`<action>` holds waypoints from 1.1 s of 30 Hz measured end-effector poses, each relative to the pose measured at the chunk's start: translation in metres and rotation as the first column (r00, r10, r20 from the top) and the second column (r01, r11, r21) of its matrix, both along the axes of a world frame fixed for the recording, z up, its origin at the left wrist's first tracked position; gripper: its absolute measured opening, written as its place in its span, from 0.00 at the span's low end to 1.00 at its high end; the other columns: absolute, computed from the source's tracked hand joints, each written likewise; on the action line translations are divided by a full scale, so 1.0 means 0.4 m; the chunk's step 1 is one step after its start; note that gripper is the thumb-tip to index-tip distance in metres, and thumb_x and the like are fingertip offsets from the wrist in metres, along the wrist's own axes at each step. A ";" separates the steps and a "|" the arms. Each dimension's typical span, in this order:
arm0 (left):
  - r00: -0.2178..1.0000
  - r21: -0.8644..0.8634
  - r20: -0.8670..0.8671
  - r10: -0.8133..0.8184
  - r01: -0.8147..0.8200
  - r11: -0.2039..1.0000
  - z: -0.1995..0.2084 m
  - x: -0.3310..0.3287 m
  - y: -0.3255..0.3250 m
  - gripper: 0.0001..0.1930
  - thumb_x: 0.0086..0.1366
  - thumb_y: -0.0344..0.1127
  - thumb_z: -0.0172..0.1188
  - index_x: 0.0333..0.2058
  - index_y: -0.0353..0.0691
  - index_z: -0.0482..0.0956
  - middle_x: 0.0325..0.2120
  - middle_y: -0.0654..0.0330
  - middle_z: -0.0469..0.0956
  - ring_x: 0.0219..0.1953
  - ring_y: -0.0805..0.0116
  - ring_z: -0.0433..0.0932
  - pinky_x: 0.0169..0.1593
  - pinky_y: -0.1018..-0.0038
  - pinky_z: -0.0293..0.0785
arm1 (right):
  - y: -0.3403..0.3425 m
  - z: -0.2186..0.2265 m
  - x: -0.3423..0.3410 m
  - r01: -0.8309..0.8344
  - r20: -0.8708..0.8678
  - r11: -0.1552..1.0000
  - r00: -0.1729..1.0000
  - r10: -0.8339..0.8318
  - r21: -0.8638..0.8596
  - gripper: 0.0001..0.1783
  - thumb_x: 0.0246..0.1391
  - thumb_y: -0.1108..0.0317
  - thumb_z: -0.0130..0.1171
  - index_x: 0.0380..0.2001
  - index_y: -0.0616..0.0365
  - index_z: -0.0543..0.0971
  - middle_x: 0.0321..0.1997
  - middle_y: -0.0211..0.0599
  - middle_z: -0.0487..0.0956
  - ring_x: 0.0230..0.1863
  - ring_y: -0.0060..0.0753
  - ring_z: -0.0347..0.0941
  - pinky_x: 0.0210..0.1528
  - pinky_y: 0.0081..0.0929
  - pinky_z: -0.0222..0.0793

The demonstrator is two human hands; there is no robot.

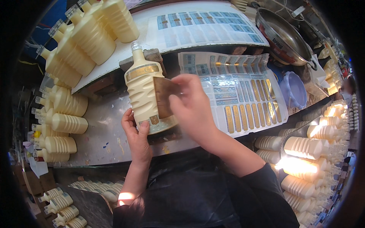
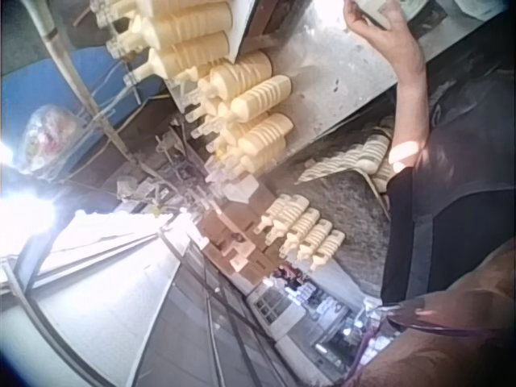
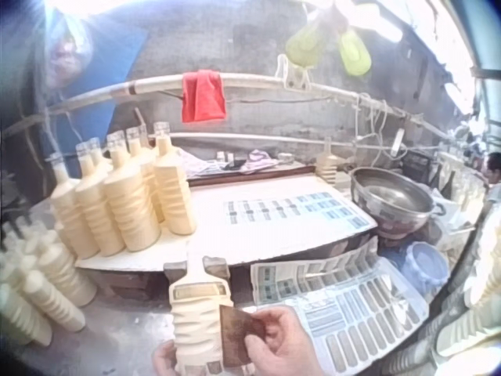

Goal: The person repeatedly applies rectangular labels to the necks of cream-colored plastic bottles. They peel each label from a sheet, position it on the bottle, and smooth it down with their fingers. Finished bottles are placed on a nearby table.

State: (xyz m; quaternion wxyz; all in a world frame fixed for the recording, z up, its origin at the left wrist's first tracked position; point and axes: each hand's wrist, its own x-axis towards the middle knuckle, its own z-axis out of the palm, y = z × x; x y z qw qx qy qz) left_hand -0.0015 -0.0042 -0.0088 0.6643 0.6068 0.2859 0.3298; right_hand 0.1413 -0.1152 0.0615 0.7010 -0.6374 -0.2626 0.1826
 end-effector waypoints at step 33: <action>0.994 -0.008 0.017 -0.105 0.105 0.994 0.001 -0.027 0.001 0.41 0.60 0.33 0.62 0.69 0.33 0.52 0.63 0.49 0.61 0.67 0.57 0.60 0.70 0.60 0.58 | 0.040 -0.008 0.006 -0.072 0.116 0.992 0.990 0.084 -0.105 0.22 0.61 0.87 0.51 0.57 0.61 0.66 0.52 0.35 0.75 0.51 0.19 0.74 0.47 0.16 0.72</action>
